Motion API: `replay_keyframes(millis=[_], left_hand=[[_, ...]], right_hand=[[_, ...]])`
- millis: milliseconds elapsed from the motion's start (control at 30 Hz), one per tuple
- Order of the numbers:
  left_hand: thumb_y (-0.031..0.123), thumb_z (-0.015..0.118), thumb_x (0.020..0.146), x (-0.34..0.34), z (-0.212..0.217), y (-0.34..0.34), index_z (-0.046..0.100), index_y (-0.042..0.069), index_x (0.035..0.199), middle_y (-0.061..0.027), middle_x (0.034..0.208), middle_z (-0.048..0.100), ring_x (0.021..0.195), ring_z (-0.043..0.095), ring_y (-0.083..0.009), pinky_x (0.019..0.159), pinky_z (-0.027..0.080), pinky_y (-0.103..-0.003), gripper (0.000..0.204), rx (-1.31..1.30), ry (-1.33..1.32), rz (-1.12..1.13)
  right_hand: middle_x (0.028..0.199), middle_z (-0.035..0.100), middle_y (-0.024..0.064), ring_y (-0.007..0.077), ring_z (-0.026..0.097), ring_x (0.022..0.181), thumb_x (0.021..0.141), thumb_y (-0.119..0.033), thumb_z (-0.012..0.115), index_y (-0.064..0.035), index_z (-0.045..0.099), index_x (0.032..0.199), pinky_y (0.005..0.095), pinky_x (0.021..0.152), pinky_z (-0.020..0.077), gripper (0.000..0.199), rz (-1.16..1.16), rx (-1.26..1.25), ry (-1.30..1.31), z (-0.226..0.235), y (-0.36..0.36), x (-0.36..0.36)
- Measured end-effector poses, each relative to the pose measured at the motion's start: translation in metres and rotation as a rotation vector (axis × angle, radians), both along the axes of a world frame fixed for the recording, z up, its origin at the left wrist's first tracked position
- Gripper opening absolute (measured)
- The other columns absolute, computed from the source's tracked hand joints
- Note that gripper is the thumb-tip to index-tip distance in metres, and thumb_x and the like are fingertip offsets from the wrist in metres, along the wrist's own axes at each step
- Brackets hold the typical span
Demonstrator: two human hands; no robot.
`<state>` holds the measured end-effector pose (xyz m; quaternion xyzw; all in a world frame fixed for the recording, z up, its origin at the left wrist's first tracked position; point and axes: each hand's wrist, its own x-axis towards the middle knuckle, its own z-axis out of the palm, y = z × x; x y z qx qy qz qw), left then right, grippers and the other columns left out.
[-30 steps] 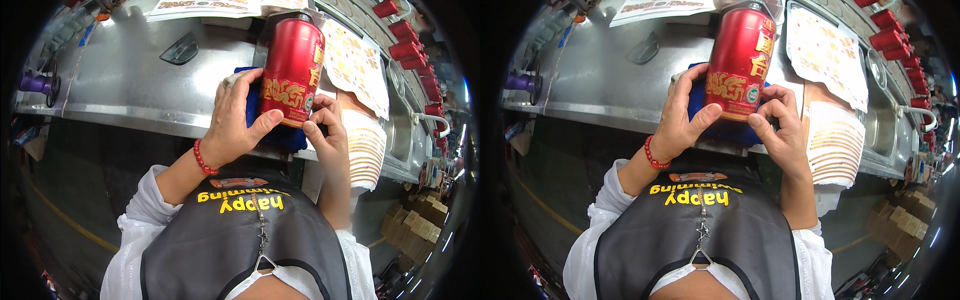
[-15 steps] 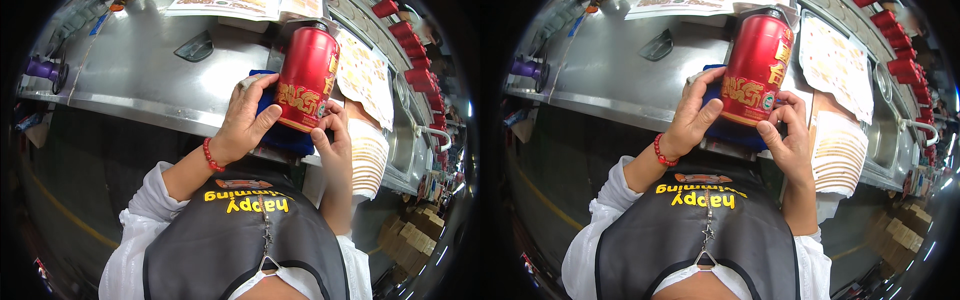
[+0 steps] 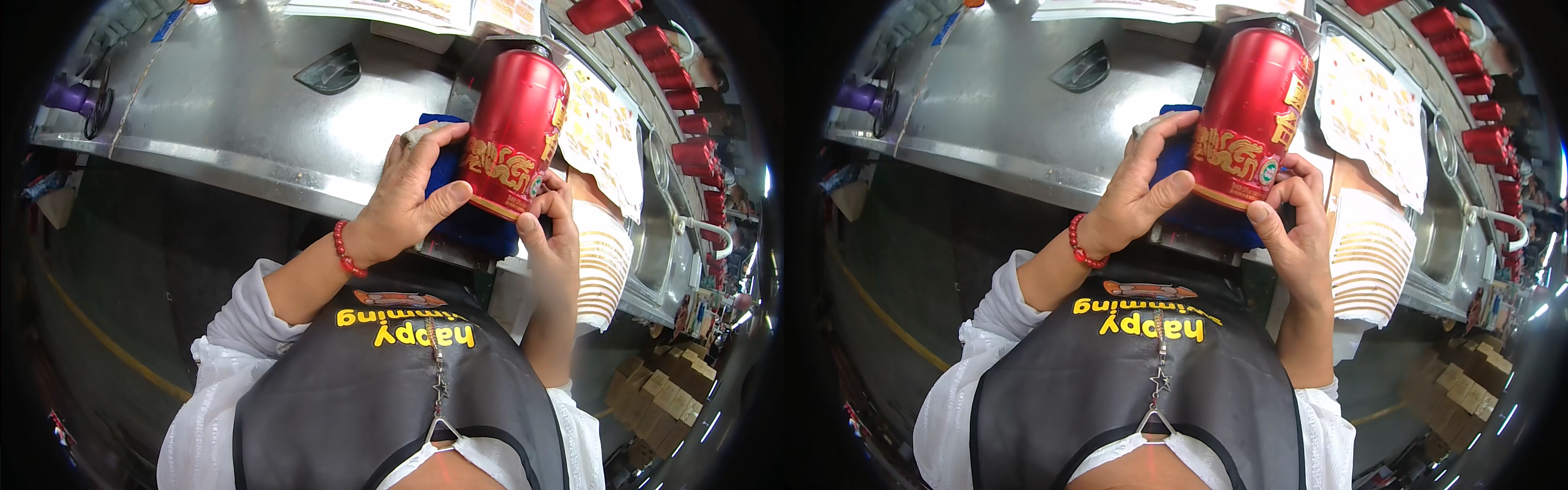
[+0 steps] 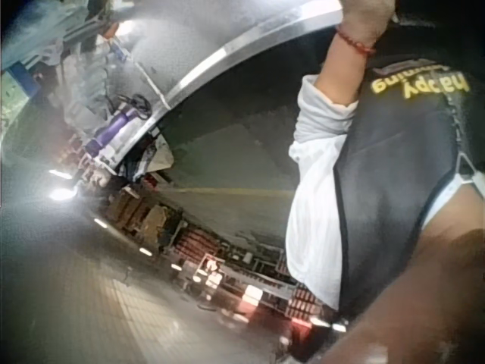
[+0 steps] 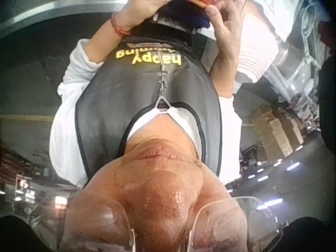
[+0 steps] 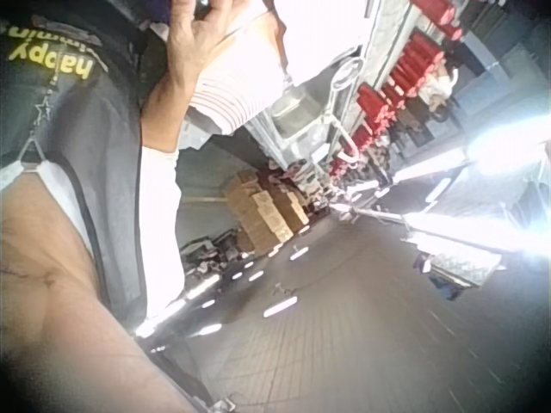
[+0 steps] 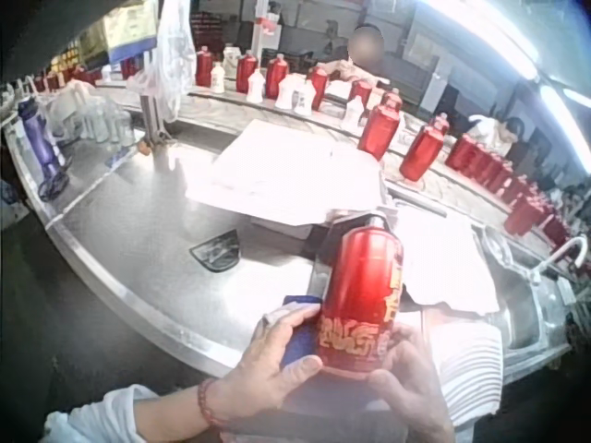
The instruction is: The person applies gold decorative labels to red cylindrical containers. They peel labels from sheets, position them on the container, and smooth them with a green tool. The person handles multiple containers one at a time, rotating each to align and press the label.
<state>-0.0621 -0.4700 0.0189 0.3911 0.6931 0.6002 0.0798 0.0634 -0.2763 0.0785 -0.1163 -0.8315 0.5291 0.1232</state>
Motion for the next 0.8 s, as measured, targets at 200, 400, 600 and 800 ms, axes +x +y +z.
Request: replay_keyframes(millis=[200, 400, 600, 800], left_hand=[[0.004, 0.058, 0.098, 0.022, 0.011, -0.018, 0.06, 0.0, 0.135, -0.0194, 0.126, 0.068, 0.124, 0.061, -0.0306, 0.122, 0.027, -0.045, 0.038, 0.103, 0.297, 0.145], [0.001, 0.061, 0.094, 0.036, -0.008, -0.017, 0.067, 0.004, 0.13, -0.0143, 0.123, 0.072, 0.117, 0.067, -0.0331, 0.123, 0.025, -0.044, 0.037, 0.127, 0.281, 0.182], [0.032, 0.062, 0.1, 0.021, 0.004, -0.001, 0.058, 0.002, 0.131, -0.0155, 0.115, 0.066, 0.108, 0.058, -0.0324, 0.103, 0.04, -0.046, 0.043, 0.144, -0.102, 0.262], [0.037, 0.058, 0.103, 0.023, 0.007, 0.004, 0.046, 0.001, 0.137, -0.0137, 0.127, 0.051, 0.117, 0.047, -0.0251, 0.107, 0.034, -0.038, 0.051, -0.083, -0.04, 0.225]], right_hand=[[0.13, 0.048, 0.0168, 0.0238, 0.046, 0.125, 0.093, -0.028, 0.076, -0.0049, 0.055, 0.083, 0.0364, 0.106, 0.036, 0.033, 0.001, -0.003, 0.001, -0.002, 0.002, 0.0], [0.129, 0.049, 0.0163, 0.0235, 0.049, 0.122, 0.093, -0.027, 0.076, -0.0048, 0.054, 0.083, 0.036, 0.105, 0.037, 0.032, 0.019, 0.06, 0.002, 0.0, 0.002, -0.003], [0.13, 0.05, 0.0172, 0.0256, 0.043, 0.129, 0.093, -0.028, 0.076, -0.0053, 0.054, 0.084, 0.0375, 0.109, 0.0322, 0.033, 0.004, 0.012, -0.025, -0.002, 0.003, 0.002], [0.13, 0.051, 0.0182, 0.0271, 0.041, 0.134, 0.092, -0.028, 0.076, -0.0053, 0.054, 0.083, 0.0386, 0.11, 0.0312, 0.033, 0.009, 0.021, -0.037, -0.001, 0.002, -0.001]])
